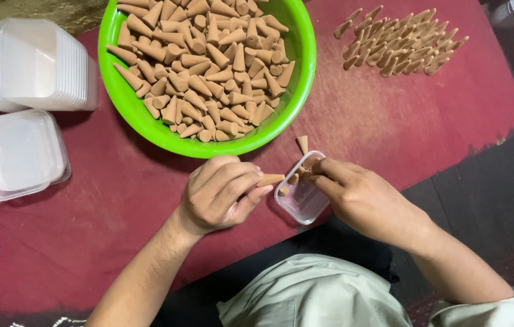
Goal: The person picks up incense cones from a large bowl and places them into small plastic containers.
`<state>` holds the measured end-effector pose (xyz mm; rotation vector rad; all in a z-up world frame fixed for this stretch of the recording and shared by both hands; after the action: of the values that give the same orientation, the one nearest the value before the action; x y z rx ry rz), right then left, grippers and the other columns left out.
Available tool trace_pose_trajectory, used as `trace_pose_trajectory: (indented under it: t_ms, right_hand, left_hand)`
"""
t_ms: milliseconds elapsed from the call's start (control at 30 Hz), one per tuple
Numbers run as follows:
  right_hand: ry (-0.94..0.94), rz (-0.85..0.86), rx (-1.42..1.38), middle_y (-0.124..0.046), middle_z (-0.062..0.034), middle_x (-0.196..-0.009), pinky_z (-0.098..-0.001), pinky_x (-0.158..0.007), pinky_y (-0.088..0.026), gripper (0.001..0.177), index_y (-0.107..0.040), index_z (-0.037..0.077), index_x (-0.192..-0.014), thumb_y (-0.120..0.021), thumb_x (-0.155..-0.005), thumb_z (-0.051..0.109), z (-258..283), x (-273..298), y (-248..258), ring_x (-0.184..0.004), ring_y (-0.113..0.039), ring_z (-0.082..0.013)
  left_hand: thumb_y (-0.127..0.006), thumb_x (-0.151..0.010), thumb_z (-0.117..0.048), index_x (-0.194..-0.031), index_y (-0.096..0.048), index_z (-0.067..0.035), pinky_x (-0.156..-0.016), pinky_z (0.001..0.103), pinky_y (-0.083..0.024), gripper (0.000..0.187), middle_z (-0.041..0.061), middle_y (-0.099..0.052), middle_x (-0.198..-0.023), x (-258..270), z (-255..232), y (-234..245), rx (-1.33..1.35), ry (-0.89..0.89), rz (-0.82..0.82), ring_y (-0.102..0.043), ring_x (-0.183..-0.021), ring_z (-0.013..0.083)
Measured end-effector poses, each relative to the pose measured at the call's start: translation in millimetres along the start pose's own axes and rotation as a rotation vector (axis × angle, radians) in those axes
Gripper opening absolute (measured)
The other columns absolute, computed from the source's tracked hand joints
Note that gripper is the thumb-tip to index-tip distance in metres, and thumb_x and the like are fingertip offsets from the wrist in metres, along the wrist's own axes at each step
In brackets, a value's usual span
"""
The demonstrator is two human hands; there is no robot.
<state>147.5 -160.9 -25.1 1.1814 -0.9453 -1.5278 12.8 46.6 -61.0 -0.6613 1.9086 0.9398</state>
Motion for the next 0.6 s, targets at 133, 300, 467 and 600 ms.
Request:
trace_pose_trajectory:
  t_ms: [133,300,467,600]
  right_hand:
    - [-0.008,0.004,-0.002,-0.067,-0.0141,-0.094,-0.0350,-0.080,-0.060,0.023,-0.070,0.000,-0.102,-0.067,-0.082,-0.011,-6,8,-10,-0.088,-0.074,-0.0291]
    - [0.001,0.026,-0.001,-0.067,-0.0203,-0.092,-0.0381,-0.082,-0.060,0.025,-0.066,-0.004,-0.107,-0.061,-0.083,-0.012,-4,8,-8,-0.090,-0.074,-0.0356]
    - [0.017,0.017,-0.009,-0.067,-0.0173,-0.086,-0.0361,-0.078,-0.060,0.026,-0.066,-0.003,-0.109,-0.060,-0.086,-0.012,1,-1,0,-0.084,-0.075,-0.0327]
    - [0.001,0.002,-0.009,-0.066,-0.0169,-0.084,-0.0378,-0.077,-0.061,0.023,-0.065,-0.002,-0.111,-0.060,-0.090,-0.009,3,-4,1,-0.082,-0.074,-0.0334]
  left_hand:
    - [-0.074,-0.095,-0.014,-0.096,-0.074,-0.001,-0.064,0.037,-0.060,0.013,0.012,-0.073,-0.087,-1,-1,0,0.010,0.000,0.003,-0.065,-0.069,0.0267]
    - [-0.075,-0.095,-0.013,-0.096,-0.075,-0.002,-0.064,0.037,-0.061,0.012,0.012,-0.074,-0.087,-3,-4,0,0.026,0.008,0.003,-0.065,-0.069,0.0274]
    - [-0.075,-0.095,-0.014,-0.095,-0.075,-0.002,-0.063,0.037,-0.060,0.012,0.011,-0.073,-0.086,-2,-4,0,0.022,0.006,0.006,-0.065,-0.069,0.0272]
    - [-0.077,-0.093,-0.014,-0.095,-0.075,-0.003,-0.062,0.037,-0.060,0.012,0.011,-0.073,-0.085,-2,-5,0,0.025,0.012,0.008,-0.065,-0.068,0.0269]
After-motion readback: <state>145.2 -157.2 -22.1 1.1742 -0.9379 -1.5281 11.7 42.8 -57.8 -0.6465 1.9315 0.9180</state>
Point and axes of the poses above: each hand's wrist, its own x-axis away from the middle knuckle, its own y-axis out of the back of the hand, z = x × y, the point moved 1 cm from there along -x, towards the middle knuckle
